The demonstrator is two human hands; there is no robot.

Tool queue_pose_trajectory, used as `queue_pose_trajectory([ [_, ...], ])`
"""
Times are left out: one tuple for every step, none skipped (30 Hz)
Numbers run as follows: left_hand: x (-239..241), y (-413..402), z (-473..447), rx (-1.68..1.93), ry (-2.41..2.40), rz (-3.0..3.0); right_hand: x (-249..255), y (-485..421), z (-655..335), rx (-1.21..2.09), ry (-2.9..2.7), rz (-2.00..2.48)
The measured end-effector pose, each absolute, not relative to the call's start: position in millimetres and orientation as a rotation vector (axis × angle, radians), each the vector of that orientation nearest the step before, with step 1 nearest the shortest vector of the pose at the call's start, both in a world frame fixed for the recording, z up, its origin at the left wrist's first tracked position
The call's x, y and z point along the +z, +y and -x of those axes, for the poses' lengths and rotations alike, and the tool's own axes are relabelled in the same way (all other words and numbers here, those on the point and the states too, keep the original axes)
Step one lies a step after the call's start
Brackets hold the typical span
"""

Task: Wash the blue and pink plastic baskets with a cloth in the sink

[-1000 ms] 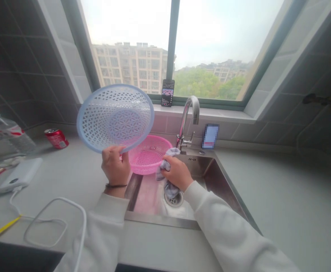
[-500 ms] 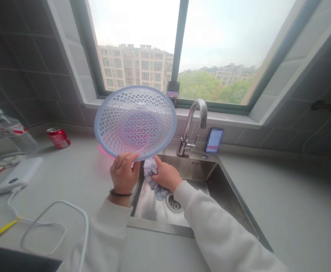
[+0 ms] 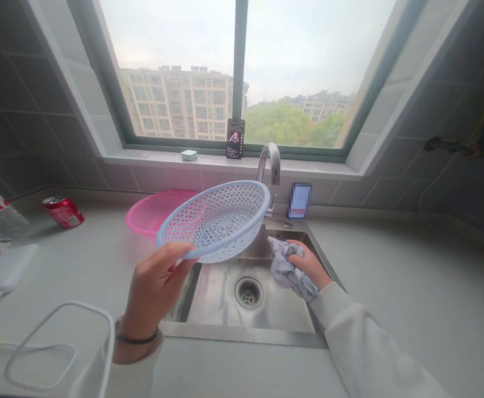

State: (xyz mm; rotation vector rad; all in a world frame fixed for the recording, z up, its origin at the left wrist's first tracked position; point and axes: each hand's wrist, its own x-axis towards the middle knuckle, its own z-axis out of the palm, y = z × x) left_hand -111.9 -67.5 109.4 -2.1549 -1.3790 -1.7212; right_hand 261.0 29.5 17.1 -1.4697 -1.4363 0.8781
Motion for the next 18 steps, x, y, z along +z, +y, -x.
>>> queue_pose_trajectory([
  [106.5,-73.0,109.1,-1.746,-1.478,2.157,15.6,32.4,-260.9,0.868,-1.433,1.480],
  [102.3,-78.0,104.8,-1.779,-1.615,2.175,14.4,34.8,-260.3,0.861,-1.435,1.487],
  [96.9,-81.8,98.9,-1.852,-1.755,2.198,13.3,36.8,-260.0,0.858,-1.435,1.491],
  [90.8,-84.3,91.7,-1.959,-1.910,2.218,12.4,38.4,-260.1,0.852,-1.430,1.492],
  [84.6,-85.1,83.6,-2.071,-2.066,2.252,11.6,39.7,-260.9,0.845,-1.416,1.494],
  [78.9,-84.1,75.1,-2.173,-2.180,2.291,10.9,40.7,-262.3,0.837,-1.396,1.496],
  [73.9,-81.6,66.6,-2.255,-2.280,2.329,10.3,41.5,-264.3,0.826,-1.372,1.499],
  [70.1,-77.8,58.6,-2.334,-2.379,2.351,9.9,42.0,-266.5,0.810,-1.349,1.503],
  [67.5,-72.9,51.5,-2.406,-2.492,2.356,9.8,42.2,-268.7,0.787,-1.329,1.511],
  [65.9,-67.4,45.3,-2.482,-2.607,2.335,9.8,42.2,-270.8,0.762,-1.314,1.519],
  [65.2,-61.5,40.0,-2.597,-2.660,2.292,10.1,42.0,-272.4,0.733,-1.303,1.524],
  [65.0,-55.4,35.5,-2.734,-2.655,2.263,10.6,41.6,-273.5,0.706,-1.296,1.526],
  [64.9,-49.2,31.5,-2.855,-2.640,2.253,11.4,41.2,-274.0,0.681,-1.288,1.523],
  [64.6,-43.1,28.0,-2.945,-2.641,2.232,12.3,40.7,-273.9,0.663,-1.275,1.516],
  [64.0,-37.3,24.7,-3.018,-2.671,2.184,13.3,40.3,-273.4,0.652,-1.260,1.509],
  [62.9,-32.0,21.6,-3.072,-2.704,2.155,14.3,39.8,-272.6,0.647,-1.244,1.505],
  [61.2,-27.5,18.7,-3.099,-2.715,2.180,15.1,39.5,-271.5,0.645,-1.229,1.505],
  [59.1,-23.9,16.1,-3.090,-2.724,2.242,15.7,39.2,-270.3,0.645,-1.218,1.508],
])
